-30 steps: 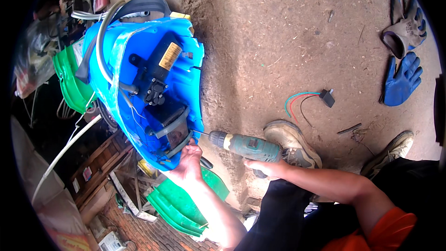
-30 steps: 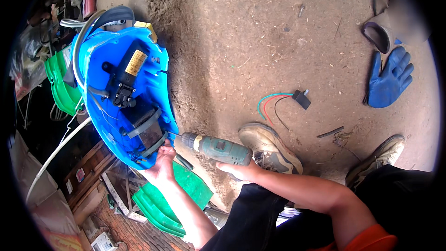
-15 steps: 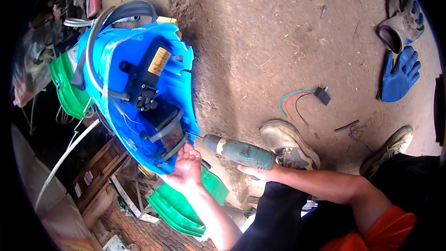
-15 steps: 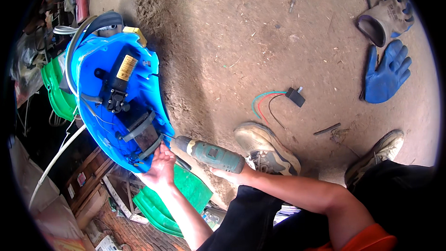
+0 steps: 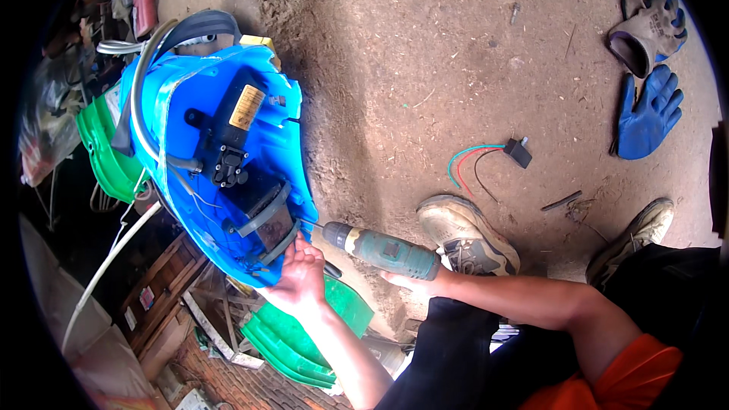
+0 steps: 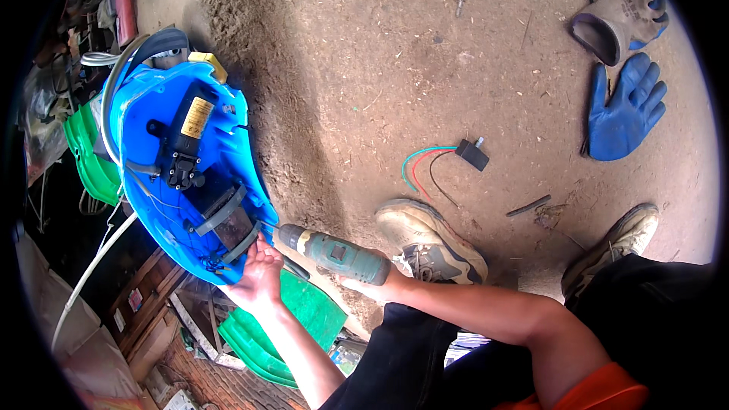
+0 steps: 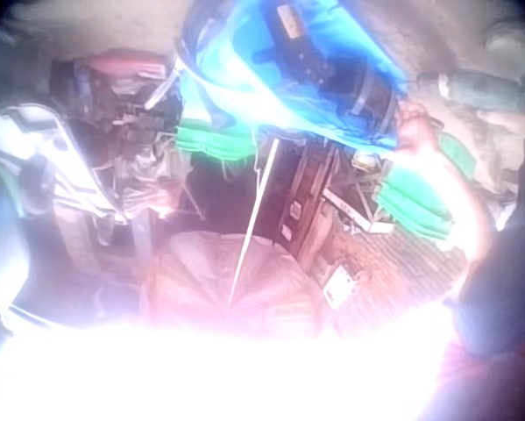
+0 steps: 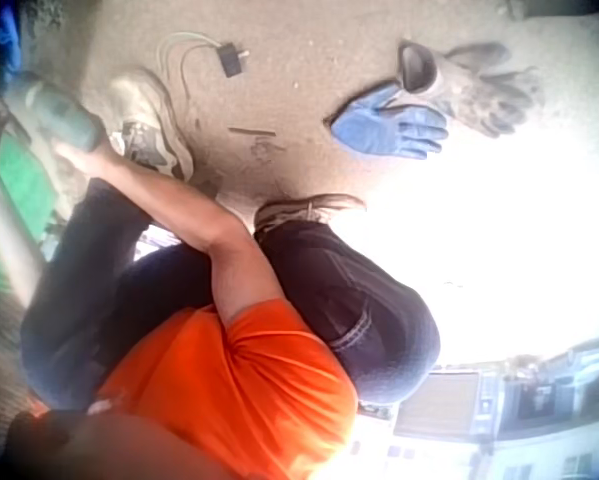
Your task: The person sits on the floor and uses a cordless drill to attach a metal bracket to a blue plastic container. They then put on gloves and attach a blue plastic grid to the container using the drill.
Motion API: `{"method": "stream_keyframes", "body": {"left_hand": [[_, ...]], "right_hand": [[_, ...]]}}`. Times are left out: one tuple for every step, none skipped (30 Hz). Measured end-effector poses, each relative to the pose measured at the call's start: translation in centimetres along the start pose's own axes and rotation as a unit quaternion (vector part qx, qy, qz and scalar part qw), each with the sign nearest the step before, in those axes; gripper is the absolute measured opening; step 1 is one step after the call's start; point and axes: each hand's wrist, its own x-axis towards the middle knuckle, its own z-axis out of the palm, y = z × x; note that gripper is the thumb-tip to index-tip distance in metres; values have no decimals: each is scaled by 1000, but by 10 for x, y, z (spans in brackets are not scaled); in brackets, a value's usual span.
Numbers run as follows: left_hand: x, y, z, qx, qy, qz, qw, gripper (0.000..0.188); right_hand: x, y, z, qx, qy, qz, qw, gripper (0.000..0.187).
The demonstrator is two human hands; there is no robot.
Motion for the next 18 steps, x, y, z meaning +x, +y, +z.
{"method": "stream_keyframes", "body": {"left_hand": [[1, 2, -3, 6, -10, -7, 1000, 101], [3, 3, -6, 10, -19, -12, 1000, 101], [4, 4, -9, 14, -29, -18, 999, 101], [6, 4, -12, 13, -26, -15, 999, 102], [4, 2, -7, 14, -23, -13, 1000, 103], [2, 0, -4, 15, -21, -11, 1000, 104], [2, 0, -5, 13, -17, -13, 1000, 104], [2, 1, -7, 10, -14, -13, 1000, 104], [3, 2, -9, 7, -11, -14, 1000, 104], [4, 4, -12, 4, -15, -19, 1000, 104], [5, 5, -13, 1, -19, -23, 1000, 103], [4, 7, -15, -2, -23, -27, 999, 102], [4, 8, -16, -6, -15, -25, 1000, 100], [3, 5, -11, -10, -10, -23, 1000, 99], [2, 2, -5, -15, -4, -20, 1000, 98], [-1, 0, 0, -32, 7, -27, 999, 96], [-1, -1, 1, -31, 3, -33, 999, 96], [-2, -2, 3, -30, -1, -39, 999, 96]], "right_hand": [[0, 1, -1, -4, 2, -4, 1000, 33], [1, 1, -3, -9, 2, -7, 1000, 33], [2, 0, -3, -18, 1, 0, 1000, 33], [3, -1, -4, -27, 1, 8, 1000, 33], [2, -2, -3, -35, 1, 15, 999, 33], [1, -3, -3, -16, 2, 21, 1000, 33], [0, -3, -2, 3, 3, 27, 1000, 33], [0, -4, -1, 22, 3, 32, 999, 33], [0, -6, -1, 6, -1, 36, 999, 32], [1, -8, -1, -9, -5, 39, 999, 32], [1, -11, -1, -25, -10, 43, 999, 32], [1, -12, -1, 16, -4, 39, 999, 32], [0, -12, -3, 57, 0, 35, 998, 32], [1, -16, -5, 97, 5, 29, 995, 32], [0, -21, -10, 90, 14, 57, 994, 31], [-4, -27, -16, 22, 2, 31, 999, 31], [-9, -32, -24, -47, -7, 4, 999, 31], [-16, -27, -29, -92, 10, -54, 994, 32]]}}
